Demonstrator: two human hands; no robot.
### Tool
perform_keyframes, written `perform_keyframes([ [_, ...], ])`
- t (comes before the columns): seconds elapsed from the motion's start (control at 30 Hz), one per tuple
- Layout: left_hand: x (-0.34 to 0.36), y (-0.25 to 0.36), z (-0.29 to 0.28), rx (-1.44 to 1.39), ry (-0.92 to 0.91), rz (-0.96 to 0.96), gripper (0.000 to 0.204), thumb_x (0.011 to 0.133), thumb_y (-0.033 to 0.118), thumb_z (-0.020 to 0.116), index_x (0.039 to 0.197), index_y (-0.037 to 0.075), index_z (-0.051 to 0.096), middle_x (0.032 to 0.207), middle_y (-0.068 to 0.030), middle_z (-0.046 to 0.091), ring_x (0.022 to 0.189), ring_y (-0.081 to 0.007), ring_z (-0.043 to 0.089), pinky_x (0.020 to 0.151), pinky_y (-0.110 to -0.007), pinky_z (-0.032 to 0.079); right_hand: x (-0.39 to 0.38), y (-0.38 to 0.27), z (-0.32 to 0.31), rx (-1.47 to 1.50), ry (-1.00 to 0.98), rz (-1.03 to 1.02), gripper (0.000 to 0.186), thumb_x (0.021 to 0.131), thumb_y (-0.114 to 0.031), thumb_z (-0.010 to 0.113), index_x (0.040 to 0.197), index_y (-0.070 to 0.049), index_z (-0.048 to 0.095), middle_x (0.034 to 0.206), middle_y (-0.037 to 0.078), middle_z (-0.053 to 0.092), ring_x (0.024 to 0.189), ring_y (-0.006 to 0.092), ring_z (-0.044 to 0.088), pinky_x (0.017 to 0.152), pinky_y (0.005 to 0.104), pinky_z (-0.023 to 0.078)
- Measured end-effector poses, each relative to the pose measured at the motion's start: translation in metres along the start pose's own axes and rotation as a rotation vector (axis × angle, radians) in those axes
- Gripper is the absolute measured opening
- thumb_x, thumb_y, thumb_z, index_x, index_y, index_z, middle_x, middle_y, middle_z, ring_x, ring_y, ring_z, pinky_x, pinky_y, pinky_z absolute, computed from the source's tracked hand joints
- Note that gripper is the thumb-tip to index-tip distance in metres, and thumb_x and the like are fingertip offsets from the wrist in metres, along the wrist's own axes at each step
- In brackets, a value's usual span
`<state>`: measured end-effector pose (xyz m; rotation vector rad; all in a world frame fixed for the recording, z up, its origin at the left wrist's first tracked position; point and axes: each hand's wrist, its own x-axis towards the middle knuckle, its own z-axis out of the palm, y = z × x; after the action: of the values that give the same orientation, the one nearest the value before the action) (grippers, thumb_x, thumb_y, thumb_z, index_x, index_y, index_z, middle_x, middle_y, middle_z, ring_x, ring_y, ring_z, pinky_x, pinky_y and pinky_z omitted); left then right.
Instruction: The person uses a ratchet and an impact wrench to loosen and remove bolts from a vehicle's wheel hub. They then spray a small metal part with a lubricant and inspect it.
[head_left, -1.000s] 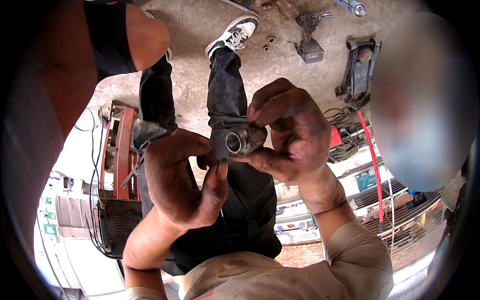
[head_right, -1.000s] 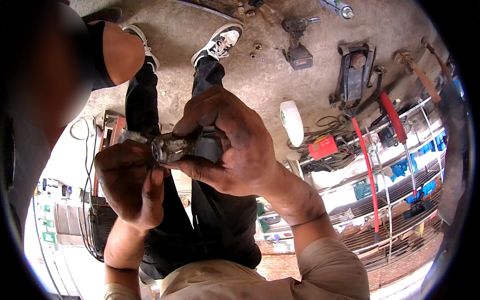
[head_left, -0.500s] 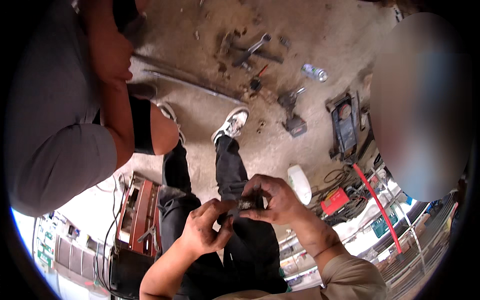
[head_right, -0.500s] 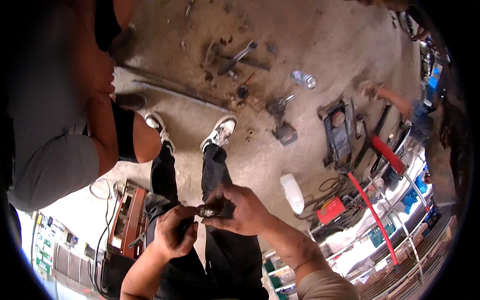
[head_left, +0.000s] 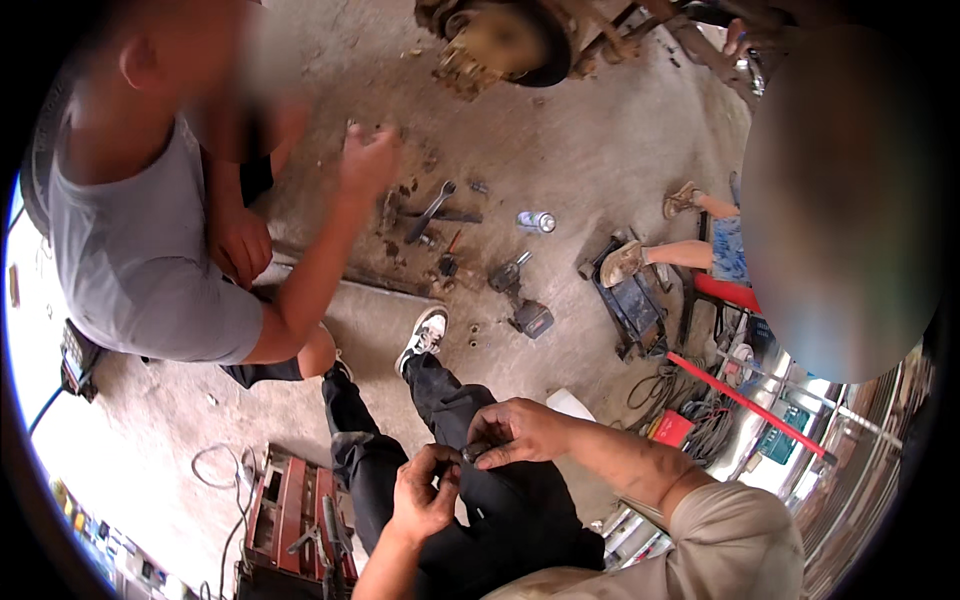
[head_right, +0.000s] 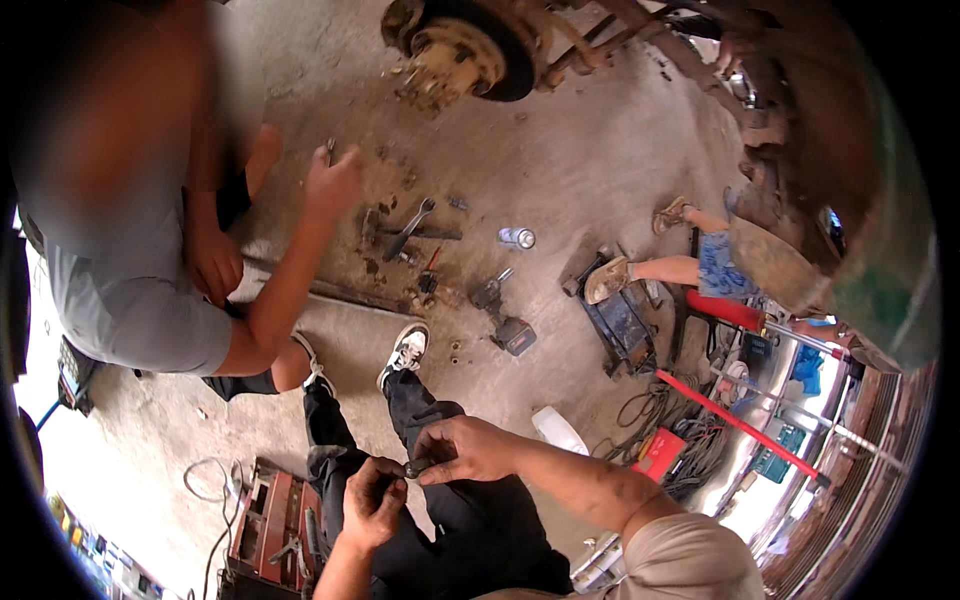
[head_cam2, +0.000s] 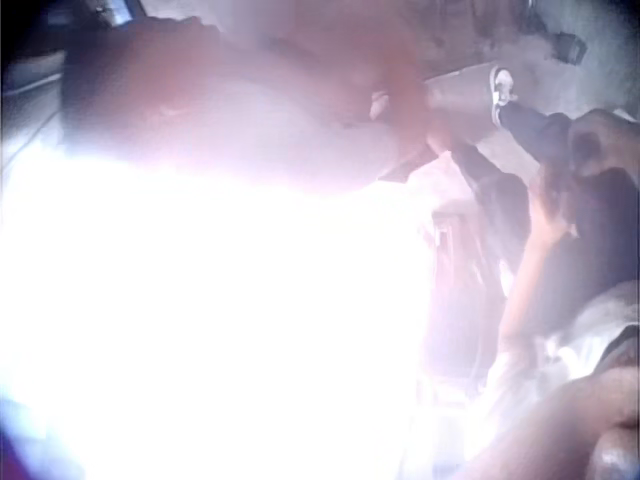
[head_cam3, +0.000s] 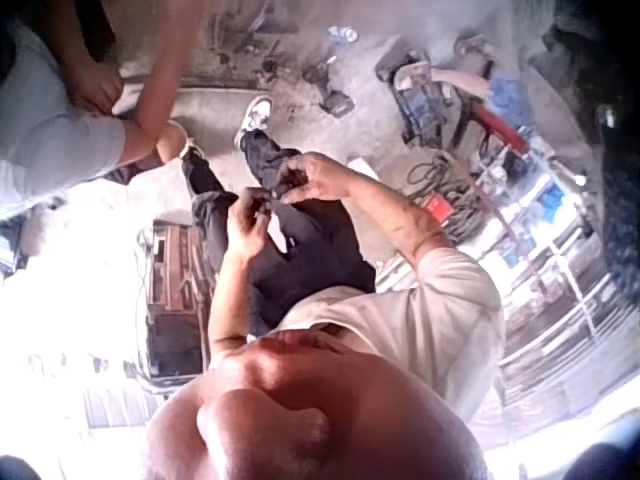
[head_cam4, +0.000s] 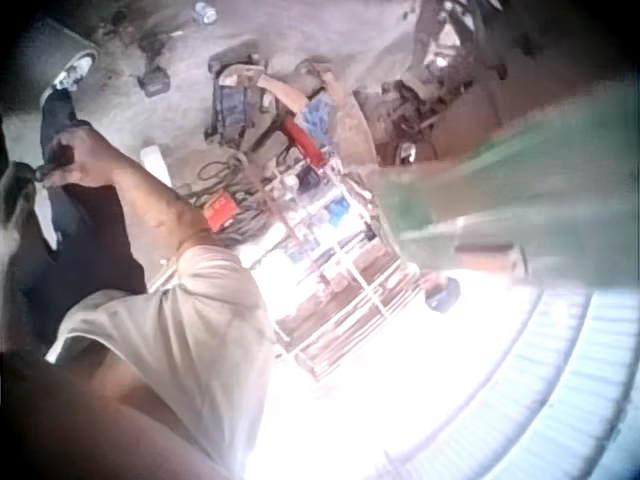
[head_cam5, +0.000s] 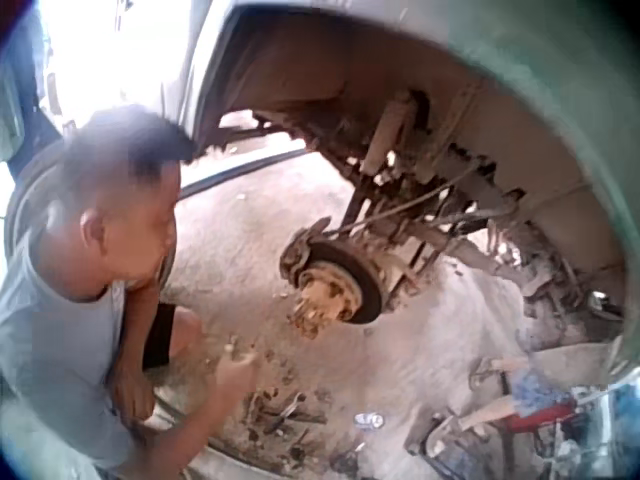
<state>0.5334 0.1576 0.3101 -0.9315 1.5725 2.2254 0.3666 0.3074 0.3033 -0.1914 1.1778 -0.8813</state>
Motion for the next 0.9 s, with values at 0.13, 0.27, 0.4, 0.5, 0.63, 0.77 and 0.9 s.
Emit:
perform_keyframes([
  [0.13,-0.038,0.010,0.012,-0.149,0.042,0.014,0.006,0.083,-0.002,0.050,0.088,-0.001,0.054,0.067,-0.0059,0.057,0.059,-0.0112,0.055,0.055,-0.024,0.043,-0.025,-0.008,0.021,0.026,-0.081,0.054,0.029,0.079,-0.010,0.074,0.101,-0.001,0.059,0.092,0.002,0.063,0.085,0.0094,0.059,0.076,0.0237,0.048],
  [0.27,-0.079,0.036,0.012,-0.194,0.094,0.051,0.013,0.083,-0.003,0.046,0.095,-0.003,0.052,0.073,-0.0045,0.054,0.062,-0.0101,0.051,0.057,-0.024,0.042,-0.062,0.006,0.033,0.525,0.013,0.106,0.022,0.084,-0.012,0.068,0.101,0.000,0.060,0.082,0.001,0.060,0.072,0.0101,0.055,0.066,0.0256,0.045],
  [0.4,-0.102,0.026,-0.007,0.003,0.124,0.012,0.015,0.089,0.009,0.052,0.100,0.000,0.054,0.073,-0.0023,0.054,0.062,-0.0103,0.050,0.056,-0.025,0.040,-0.089,0.048,0.035,0.438,0.416,0.228,0.019,0.083,-0.020,0.071,0.084,-0.003,0.063,0.070,0.001,0.054,0.062,0.0101,0.051,0.058,0.0245,0.042],
  [0.5,-0.110,-0.002,-0.026,0.220,0.205,0.024,0.014,0.089,0.012,0.055,0.096,-0.001,0.058,0.067,-0.0033,0.057,0.058,-0.0109,0.051,0.055,-0.027,0.041,-0.124,0.113,0.035,0.403,0.645,0.360,0.019,0.078,-0.017,0.075,0.081,-0.003,0.062,0.068,0.003,0.055,0.060,0.0131,0.051,0.055,0.0285,0.042],
  [0.63,-0.130,-0.054,-0.075,0.404,0.302,-0.068,0.025,0.087,0.020,0.060,0.097,-0.002,0.060,0.080,-0.0161,0.067,0.071,-0.0241,0.063,0.067,-0.036,0.049,-0.181,0.144,0.083,0.224,0.822,0.550,0.026,0.075,-0.018,0.079,0.073,0.000,0.059,0.067,0.005,0.056,0.054,0.0140,0.048,0.047,0.0319,0.037],
  [0.77,-0.158,-0.078,-0.114,0.280,0.366,-0.186,0.029,0.087,0.024,0.061,0.097,-0.003,0.061,0.069,-0.0124,0.062,0.059,-0.0216,0.061,0.056,-0.034,0.047,-0.220,0.164,0.128,0.089,0.953,0.553,0.030,0.072,-0.020,0.081,0.072,0.002,0.060,0.063,0.006,0.057,0.050,0.0146,0.048,0.046,0.0323,0.038],
  [0.9,-0.192,-0.066,-0.146,0.166,0.406,-0.301,0.031,0.088,0.025,0.061,0.098,-0.003,0.059,0.059,-0.0056,0.054,0.048,-0.0167,0.055,0.044,-0.030,0.041,-0.222,0.143,0.156,0.072,1.020,0.357,0.034,0.072,-0.027,0.080,0.063,0.000,0.062,0.060,0.007,0.058,0.049,0.0157,0.050,0.046,0.0329,0.040],
])
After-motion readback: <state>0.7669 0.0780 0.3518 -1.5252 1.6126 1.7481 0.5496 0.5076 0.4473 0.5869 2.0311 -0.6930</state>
